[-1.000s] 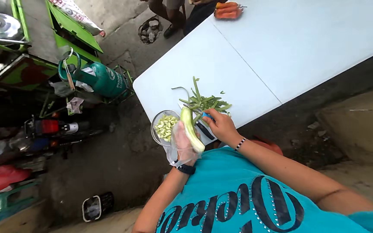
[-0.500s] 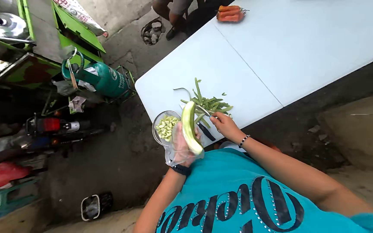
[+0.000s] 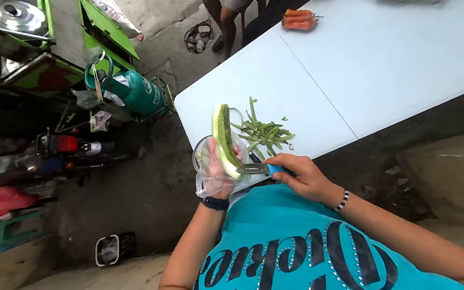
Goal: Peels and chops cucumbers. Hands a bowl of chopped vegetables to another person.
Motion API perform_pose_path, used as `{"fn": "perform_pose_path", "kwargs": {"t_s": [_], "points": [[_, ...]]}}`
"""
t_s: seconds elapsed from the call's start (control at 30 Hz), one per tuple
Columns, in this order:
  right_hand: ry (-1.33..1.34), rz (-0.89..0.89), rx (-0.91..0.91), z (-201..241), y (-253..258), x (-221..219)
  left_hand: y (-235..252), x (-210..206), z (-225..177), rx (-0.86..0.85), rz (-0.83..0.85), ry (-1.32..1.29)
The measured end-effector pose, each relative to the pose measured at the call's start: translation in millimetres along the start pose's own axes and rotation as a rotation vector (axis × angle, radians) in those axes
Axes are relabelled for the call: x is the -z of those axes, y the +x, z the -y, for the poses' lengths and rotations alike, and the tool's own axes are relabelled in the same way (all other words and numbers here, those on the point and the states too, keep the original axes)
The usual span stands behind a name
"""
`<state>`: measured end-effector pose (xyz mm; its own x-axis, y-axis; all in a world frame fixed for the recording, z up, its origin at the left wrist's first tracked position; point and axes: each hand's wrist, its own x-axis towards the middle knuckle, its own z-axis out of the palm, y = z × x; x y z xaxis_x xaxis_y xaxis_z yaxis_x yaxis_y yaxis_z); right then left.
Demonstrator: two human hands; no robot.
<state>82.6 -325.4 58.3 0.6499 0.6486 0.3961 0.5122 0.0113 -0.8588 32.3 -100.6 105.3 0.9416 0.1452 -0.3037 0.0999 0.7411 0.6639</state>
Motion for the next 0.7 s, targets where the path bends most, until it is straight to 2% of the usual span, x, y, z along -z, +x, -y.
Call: {"fn": "perform_pose_path", "kwargs": {"t_s": [0.2,0.7], "points": [[-0.063,0.011,0.072,3.3,3.9,-1.7,2.2,-7.8,-1.5,0.031,0.069,-0.059],[-0.147,0.027,0.079,0.7,6.4,-3.0,4.9,-9.9,0.1,0.045,-0.007,-0.029]]}}
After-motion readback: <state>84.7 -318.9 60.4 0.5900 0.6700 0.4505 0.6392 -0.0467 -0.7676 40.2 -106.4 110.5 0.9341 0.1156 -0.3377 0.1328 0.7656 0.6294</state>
